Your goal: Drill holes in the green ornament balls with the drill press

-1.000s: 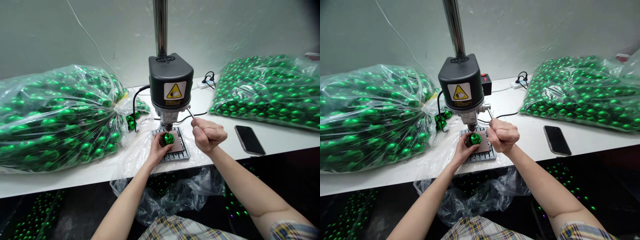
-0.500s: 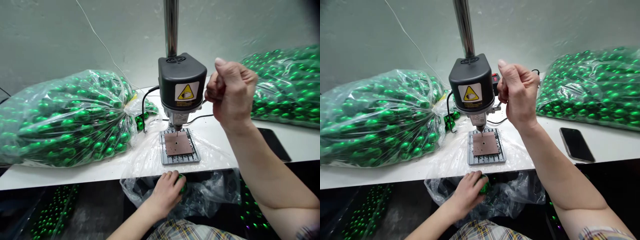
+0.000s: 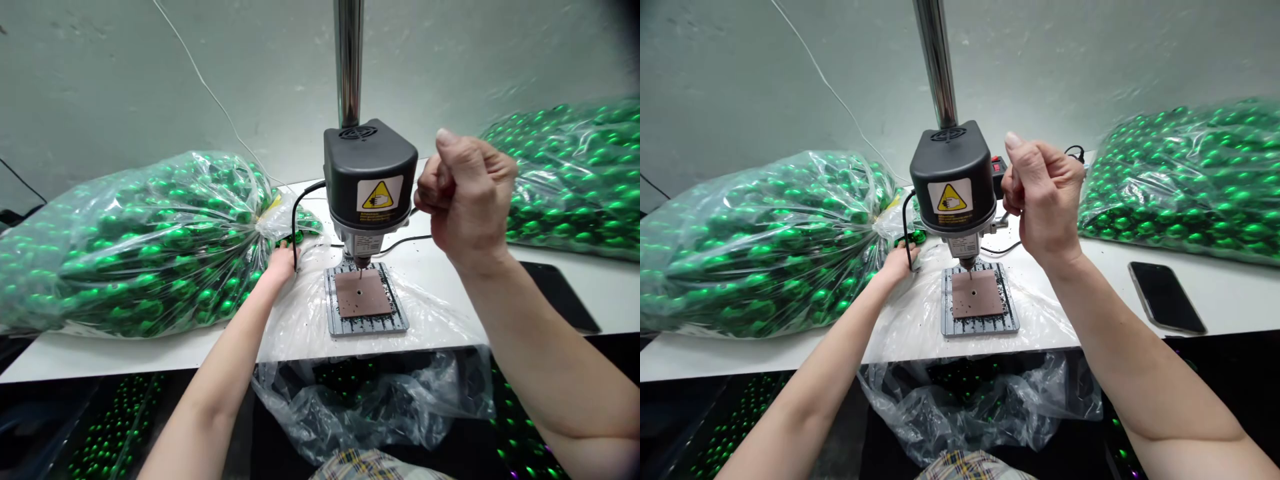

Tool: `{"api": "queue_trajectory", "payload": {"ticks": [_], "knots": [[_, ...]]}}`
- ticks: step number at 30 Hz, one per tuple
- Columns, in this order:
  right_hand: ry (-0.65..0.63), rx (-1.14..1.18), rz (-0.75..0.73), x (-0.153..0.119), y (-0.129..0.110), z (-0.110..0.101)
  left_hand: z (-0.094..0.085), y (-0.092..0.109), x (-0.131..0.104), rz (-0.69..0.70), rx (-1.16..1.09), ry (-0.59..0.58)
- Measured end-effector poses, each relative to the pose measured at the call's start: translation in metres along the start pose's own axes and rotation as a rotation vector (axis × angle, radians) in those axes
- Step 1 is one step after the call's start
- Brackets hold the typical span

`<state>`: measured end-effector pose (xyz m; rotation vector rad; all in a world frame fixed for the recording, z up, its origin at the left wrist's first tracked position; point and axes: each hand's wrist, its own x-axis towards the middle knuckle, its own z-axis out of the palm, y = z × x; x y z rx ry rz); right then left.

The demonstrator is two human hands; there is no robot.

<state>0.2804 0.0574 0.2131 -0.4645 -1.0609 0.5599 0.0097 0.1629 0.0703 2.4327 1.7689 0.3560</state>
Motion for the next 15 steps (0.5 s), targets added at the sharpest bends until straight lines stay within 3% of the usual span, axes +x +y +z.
{"api": "queue_trajectory", "payload": {"ticks": [3, 6, 8, 9, 12, 13, 15], "knots": [[-0.007, -0.006, -0.01, 0.0, -0.001, 0.0, 0.002, 0.004, 0.008, -0.037, 0.023, -0.027], [-0.024, -0.032, -0.005, 0.0, -0.001, -0.001, -0.011, 0.003, -0.012, -0.047, 0.047, -0.009], [-0.028, -0.027, -0.013, 0.0, 0.0, -0.002, -0.022, 0.003, -0.04, -0.057, 0.019, 0.122], [-0.037, -0.027, -0.02, 0.001, 0.0, -0.002, -0.026, 0.006, -0.057, -0.079, -0.035, 0.25], [-0.067, -0.052, -0.038, 0.001, 0.001, -0.003, -0.021, 0.029, -0.11, -0.23, -0.444, 0.673], [-0.072, -0.063, -0.039, 0.001, 0.001, -0.003, -0.013, 0.041, -0.124, -0.267, -0.664, 0.676], [-0.06, -0.075, -0.047, 0.002, 0.002, -0.003, 0.007, 0.068, -0.141, -0.282, -1.076, 0.452]]}}
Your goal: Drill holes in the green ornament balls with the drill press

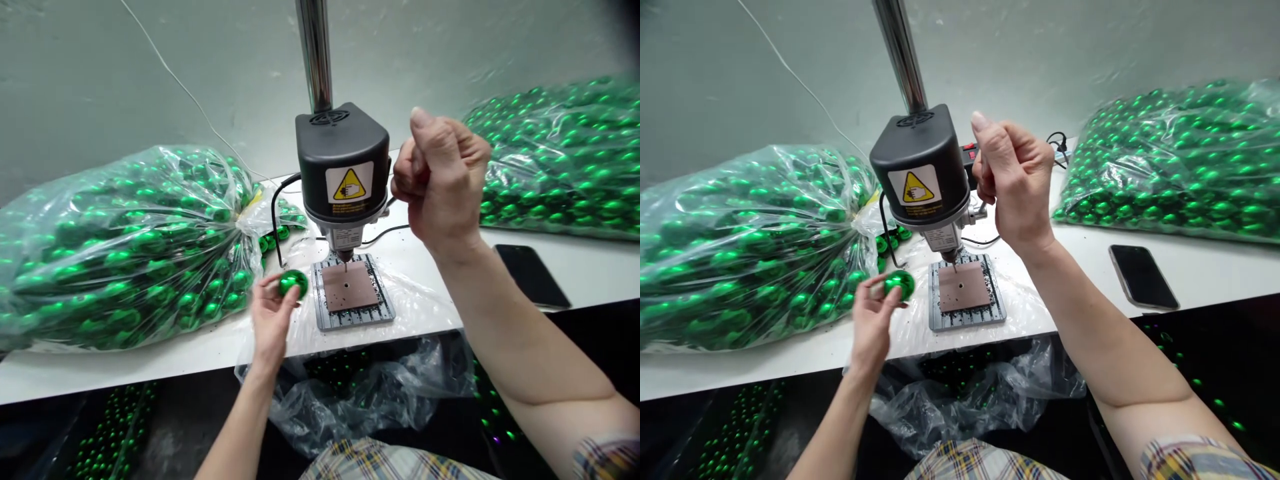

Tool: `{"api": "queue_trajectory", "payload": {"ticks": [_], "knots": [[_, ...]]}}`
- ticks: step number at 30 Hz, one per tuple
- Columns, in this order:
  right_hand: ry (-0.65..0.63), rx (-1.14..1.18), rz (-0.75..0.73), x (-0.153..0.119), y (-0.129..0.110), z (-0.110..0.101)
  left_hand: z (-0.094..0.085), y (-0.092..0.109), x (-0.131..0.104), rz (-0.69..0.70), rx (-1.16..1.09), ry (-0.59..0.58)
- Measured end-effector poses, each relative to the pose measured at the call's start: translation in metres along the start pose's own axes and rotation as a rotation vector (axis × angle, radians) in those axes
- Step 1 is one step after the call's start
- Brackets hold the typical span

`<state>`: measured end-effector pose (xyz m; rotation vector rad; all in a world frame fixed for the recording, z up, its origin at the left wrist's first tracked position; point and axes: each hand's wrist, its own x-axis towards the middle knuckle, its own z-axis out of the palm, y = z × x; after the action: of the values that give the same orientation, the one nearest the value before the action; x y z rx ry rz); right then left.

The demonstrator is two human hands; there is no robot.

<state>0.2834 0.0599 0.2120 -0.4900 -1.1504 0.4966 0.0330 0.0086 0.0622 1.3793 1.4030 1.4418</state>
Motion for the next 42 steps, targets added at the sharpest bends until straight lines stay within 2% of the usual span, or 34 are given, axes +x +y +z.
{"api": "queue_trajectory", "payload": {"ticks": [1, 3, 5, 8, 12, 18, 23, 33, 42], "knots": [[0.005, -0.003, -0.002, 0.0, 0.0, 0.0, 0.013, -0.004, -0.009, -0.091, -0.106, -0.096], [0.002, -0.006, -0.002, 0.001, 0.001, 0.0, 0.038, -0.014, -0.016, -0.182, -0.209, -0.201], [-0.007, -0.018, 0.006, 0.001, 0.001, -0.001, 0.056, -0.022, -0.01, -0.188, -0.207, -0.219], [-0.006, -0.052, 0.023, 0.001, 0.002, -0.001, 0.07, -0.031, 0.005, -0.178, -0.158, -0.266], [0.01, -0.051, 0.027, 0.0, 0.001, 0.0, 0.076, -0.033, 0.015, -0.173, -0.172, -0.336], [0.004, -0.04, -0.007, 0.001, 0.002, 0.002, 0.084, -0.038, 0.015, -0.151, -0.148, -0.349], [0.044, 0.102, -0.026, 0.002, 0.002, 0.005, 0.091, -0.046, 0.011, -0.087, -0.128, -0.338], [0.021, 0.103, -0.03, 0.0, 0.0, 0.003, 0.086, -0.043, 0.001, 0.196, 0.21, -0.322], [0.016, 0.02, -0.01, -0.003, -0.001, 0.002, 0.092, -0.044, -0.001, 0.155, 0.231, -0.247]]}}
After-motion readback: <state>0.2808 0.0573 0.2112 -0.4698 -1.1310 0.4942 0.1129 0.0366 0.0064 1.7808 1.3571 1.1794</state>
